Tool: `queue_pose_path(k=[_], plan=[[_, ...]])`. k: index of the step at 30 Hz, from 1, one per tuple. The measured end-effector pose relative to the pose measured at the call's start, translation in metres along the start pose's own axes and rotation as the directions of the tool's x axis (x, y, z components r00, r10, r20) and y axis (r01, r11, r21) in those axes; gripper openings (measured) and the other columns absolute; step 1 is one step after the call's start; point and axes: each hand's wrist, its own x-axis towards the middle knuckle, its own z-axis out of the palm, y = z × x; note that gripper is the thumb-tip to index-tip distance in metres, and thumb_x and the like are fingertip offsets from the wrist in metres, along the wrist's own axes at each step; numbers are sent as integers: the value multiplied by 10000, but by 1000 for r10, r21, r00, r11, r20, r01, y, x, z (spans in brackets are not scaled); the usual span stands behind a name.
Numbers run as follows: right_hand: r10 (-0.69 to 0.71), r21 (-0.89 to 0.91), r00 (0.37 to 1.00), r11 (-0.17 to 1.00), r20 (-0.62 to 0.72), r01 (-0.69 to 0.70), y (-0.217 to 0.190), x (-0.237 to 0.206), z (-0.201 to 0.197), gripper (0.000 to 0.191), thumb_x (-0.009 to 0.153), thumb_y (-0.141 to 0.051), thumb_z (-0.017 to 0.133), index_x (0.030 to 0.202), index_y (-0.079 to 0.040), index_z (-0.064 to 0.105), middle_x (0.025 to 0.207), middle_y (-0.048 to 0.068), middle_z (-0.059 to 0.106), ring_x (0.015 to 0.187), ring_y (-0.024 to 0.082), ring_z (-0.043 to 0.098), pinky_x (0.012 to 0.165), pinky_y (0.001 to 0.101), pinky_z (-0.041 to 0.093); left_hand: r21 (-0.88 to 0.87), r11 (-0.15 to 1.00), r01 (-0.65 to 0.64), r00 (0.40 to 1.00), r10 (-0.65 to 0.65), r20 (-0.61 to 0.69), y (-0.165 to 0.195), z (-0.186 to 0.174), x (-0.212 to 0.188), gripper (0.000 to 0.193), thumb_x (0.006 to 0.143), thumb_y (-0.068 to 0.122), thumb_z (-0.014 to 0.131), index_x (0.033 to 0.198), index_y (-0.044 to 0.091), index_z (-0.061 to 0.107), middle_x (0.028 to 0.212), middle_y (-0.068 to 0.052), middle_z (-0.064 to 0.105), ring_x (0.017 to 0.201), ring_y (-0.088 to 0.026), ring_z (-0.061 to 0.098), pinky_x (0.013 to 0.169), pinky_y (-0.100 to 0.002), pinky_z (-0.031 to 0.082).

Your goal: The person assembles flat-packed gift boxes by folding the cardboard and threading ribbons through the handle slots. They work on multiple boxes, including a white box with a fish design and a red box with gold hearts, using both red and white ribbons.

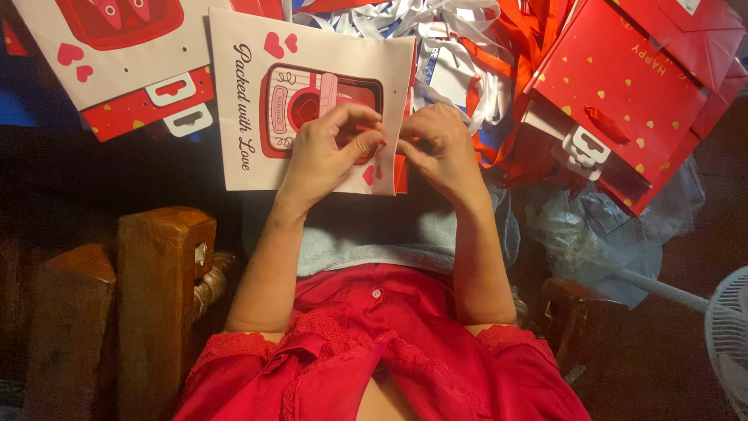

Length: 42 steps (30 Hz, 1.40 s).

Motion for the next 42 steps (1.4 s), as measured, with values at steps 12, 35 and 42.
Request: queue_pose_path(k=[12,35,42], plan=[[9,142,967,989,256,-47,21,3,-18,191,1072,-197,590,982,-49,670,919,87,657,933,273,590,964,403,435,435,873,-221,949,295,-110,7,21,-2,151,854,199,847,876,92,742,794,-31,662,760,-222,612,685,-362,489],[31,86,990,995,136,-43,13,0,-12,163,917,-181,770,903,-36,697,847,66,658,845,260,570,860,396,437,61,996,-70,972,82,-222,-12,27,-9,130,1034,153,700,1017,51,622,884,-42,702,771,-125,723,677,-279,560],[41,86,992,995,121,-51,15,1,-9,174,925,-167,765,894,-24,672,846,64,656,834,249,567,837,379,443,88,989,-120,976,134,-174,-6,24,-8,155,956,142,784,967,23,684,906,-38,710,692,-53,677,617,-228,542]])
